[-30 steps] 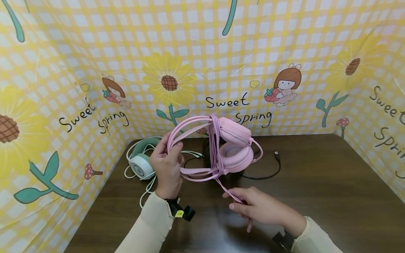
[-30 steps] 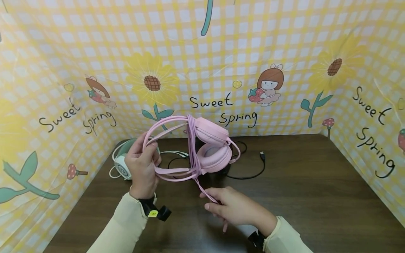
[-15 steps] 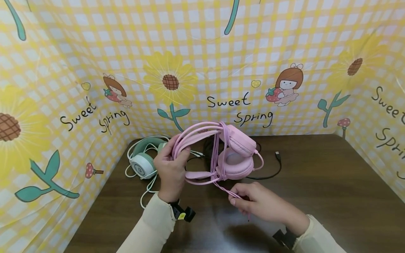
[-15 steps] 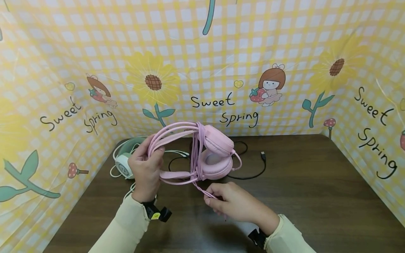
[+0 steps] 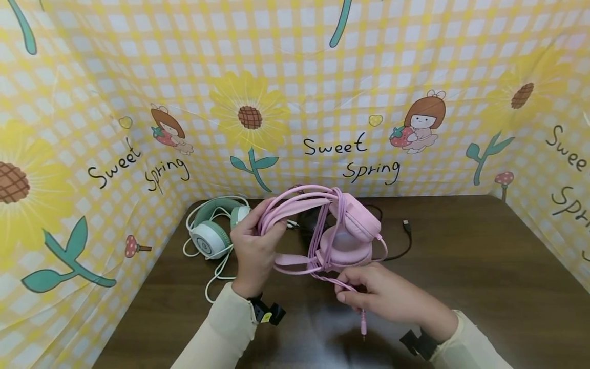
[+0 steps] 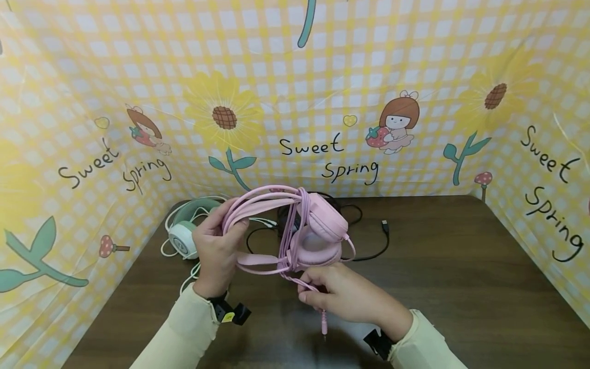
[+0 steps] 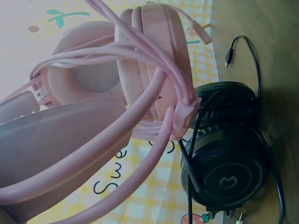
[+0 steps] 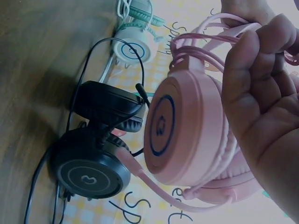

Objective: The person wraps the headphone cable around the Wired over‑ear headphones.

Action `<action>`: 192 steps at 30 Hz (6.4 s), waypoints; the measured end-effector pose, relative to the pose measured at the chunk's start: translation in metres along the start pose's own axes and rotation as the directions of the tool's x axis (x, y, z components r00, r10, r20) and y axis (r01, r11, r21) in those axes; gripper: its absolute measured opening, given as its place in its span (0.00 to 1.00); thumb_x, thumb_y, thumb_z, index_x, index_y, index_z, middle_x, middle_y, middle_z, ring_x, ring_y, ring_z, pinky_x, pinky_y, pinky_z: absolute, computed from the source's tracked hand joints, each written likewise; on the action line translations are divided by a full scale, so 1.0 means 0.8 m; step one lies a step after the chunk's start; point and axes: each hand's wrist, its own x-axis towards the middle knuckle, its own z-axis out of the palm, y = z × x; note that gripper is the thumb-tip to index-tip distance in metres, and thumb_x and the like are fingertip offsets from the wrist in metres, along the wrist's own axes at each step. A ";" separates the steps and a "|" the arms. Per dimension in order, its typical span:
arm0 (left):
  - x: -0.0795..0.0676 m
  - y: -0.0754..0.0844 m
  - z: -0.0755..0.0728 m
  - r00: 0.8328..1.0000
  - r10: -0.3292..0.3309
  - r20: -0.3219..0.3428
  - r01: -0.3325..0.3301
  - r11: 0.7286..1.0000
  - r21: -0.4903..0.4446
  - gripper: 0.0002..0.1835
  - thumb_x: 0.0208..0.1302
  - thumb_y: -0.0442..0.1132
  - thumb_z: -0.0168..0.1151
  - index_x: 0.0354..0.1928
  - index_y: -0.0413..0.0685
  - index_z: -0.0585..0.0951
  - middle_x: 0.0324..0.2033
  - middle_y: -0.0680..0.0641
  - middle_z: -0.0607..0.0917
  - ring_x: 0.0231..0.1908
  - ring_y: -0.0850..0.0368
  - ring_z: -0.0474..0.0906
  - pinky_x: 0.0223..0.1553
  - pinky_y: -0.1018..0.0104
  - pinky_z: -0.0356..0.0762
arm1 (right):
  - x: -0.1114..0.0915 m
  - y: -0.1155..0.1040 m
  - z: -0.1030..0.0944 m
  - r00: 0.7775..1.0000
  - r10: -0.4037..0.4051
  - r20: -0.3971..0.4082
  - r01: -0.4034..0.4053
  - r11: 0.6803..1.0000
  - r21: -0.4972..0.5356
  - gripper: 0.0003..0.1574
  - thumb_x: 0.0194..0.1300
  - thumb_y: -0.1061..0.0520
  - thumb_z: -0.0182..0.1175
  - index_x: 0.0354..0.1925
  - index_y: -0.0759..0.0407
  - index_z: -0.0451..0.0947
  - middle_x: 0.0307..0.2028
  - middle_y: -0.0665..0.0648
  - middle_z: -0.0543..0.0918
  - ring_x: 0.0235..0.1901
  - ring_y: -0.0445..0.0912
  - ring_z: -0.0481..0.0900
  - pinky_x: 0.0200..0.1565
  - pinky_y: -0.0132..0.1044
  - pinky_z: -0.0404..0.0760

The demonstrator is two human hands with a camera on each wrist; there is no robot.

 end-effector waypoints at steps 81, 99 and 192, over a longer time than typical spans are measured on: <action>-0.005 0.016 0.000 0.777 -0.330 0.536 0.177 0.932 0.317 0.22 0.51 0.32 0.68 0.51 0.57 0.85 0.36 0.54 0.84 0.30 0.58 0.75 0.28 0.65 0.76 | -0.010 0.016 -0.043 0.867 -0.379 -0.323 0.253 0.894 -0.370 0.17 0.48 0.65 0.75 0.37 0.50 0.85 0.33 0.42 0.81 0.29 0.35 0.77 0.30 0.24 0.74; -0.006 0.008 -0.004 0.786 -0.312 0.534 0.195 0.944 0.266 0.23 0.49 0.30 0.66 0.51 0.48 0.85 0.38 0.49 0.85 0.32 0.56 0.76 0.30 0.68 0.76 | -0.007 0.041 -0.027 0.832 -0.329 -0.447 0.128 0.897 -0.423 0.15 0.50 0.57 0.75 0.36 0.48 0.82 0.41 0.45 0.75 0.36 0.37 0.74 0.33 0.25 0.75; -0.007 -0.034 -0.049 0.543 -0.485 0.686 0.357 0.872 0.334 0.17 0.67 0.40 0.63 0.56 0.43 0.81 0.43 0.45 0.85 0.39 0.50 0.83 0.39 0.55 0.82 | -0.040 0.086 -0.019 0.899 0.131 -0.419 -0.110 0.991 0.072 0.11 0.71 0.62 0.50 0.48 0.54 0.76 0.41 0.50 0.85 0.40 0.44 0.81 0.44 0.36 0.77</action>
